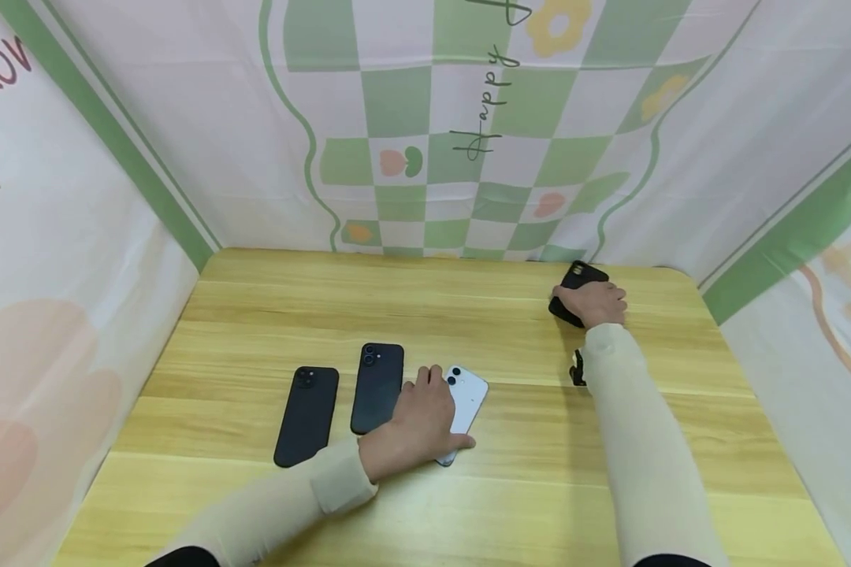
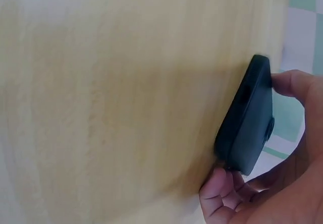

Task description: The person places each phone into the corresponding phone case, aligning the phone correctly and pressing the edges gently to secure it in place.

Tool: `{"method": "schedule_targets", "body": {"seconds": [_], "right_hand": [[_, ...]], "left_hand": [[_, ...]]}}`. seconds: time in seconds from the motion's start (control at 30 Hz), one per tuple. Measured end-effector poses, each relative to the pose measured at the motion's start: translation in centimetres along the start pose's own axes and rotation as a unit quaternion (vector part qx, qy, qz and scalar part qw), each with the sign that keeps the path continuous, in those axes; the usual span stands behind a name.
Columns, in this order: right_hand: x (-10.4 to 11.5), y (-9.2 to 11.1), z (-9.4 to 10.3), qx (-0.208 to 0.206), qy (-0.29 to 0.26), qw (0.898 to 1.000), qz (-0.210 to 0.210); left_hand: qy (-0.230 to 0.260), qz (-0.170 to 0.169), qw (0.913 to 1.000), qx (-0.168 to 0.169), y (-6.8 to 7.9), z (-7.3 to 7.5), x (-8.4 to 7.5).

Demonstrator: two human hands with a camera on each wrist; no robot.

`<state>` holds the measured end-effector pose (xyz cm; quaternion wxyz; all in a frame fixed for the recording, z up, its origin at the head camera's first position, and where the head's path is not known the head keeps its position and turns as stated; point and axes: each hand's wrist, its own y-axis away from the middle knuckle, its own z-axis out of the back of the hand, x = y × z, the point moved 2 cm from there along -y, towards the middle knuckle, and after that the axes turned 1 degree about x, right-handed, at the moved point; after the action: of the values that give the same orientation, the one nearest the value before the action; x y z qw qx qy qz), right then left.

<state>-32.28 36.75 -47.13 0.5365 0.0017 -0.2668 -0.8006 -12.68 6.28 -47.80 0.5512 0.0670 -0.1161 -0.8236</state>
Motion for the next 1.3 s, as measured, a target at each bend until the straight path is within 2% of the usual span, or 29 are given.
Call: {"method": "schedule_targets", "body": {"seconds": [0.17, 0.33, 0.5, 0.6, 0.8, 0.97, 1.13, 1.23, 1.3], "right_hand": [[0.2, 0.2, 0.1, 0.026, -0.002, 0.999, 0.039], [0.2, 0.3, 0.2, 0.028, 0.007, 0.998, 0.061], [0.2, 0.4, 0.2, 0.026, 0.007, 0.997, 0.071], [0.2, 0.2, 0.1, 0.017, 0.006, 0.997, 0.074], [0.2, -0.4, -0.1, -0.025, 0.005, 0.996, 0.09], [0.1, -0.3, -0.1, -0.049, -0.031, 0.994, 0.094], [0.1, 0.2, -0.2, -0.037, -0.105, 0.99, 0.084], [0.1, 0.4, -0.2, -0.029, -0.153, 0.985, 0.078], [0.2, 0.6, -0.1, -0.03, -0.165, 0.983, 0.08]], "left_hand": [[0.005, -0.006, 1.0, -0.002, -0.1, 0.1, -0.5], [0.056, -0.007, 0.9983, -0.012, -0.4, 0.4, -0.6], [0.093, 0.003, 0.9956, 0.001, -0.5, 0.7, -0.4], [0.105, 0.01, 0.9943, 0.011, -0.6, 0.8, -0.4], [0.112, 0.01, 0.9937, 0.005, -0.6, 1.0, -0.4], [0.106, 0.006, 0.9943, 0.009, -0.7, 1.0, -0.4], [0.099, 0.005, 0.9949, 0.015, -0.9, 0.9, -0.2], [0.121, 0.002, 0.9925, 0.022, -0.8, 0.9, 0.0], [0.14, 0.0, 0.9898, 0.026, -0.8, 0.9, 0.1]]}}
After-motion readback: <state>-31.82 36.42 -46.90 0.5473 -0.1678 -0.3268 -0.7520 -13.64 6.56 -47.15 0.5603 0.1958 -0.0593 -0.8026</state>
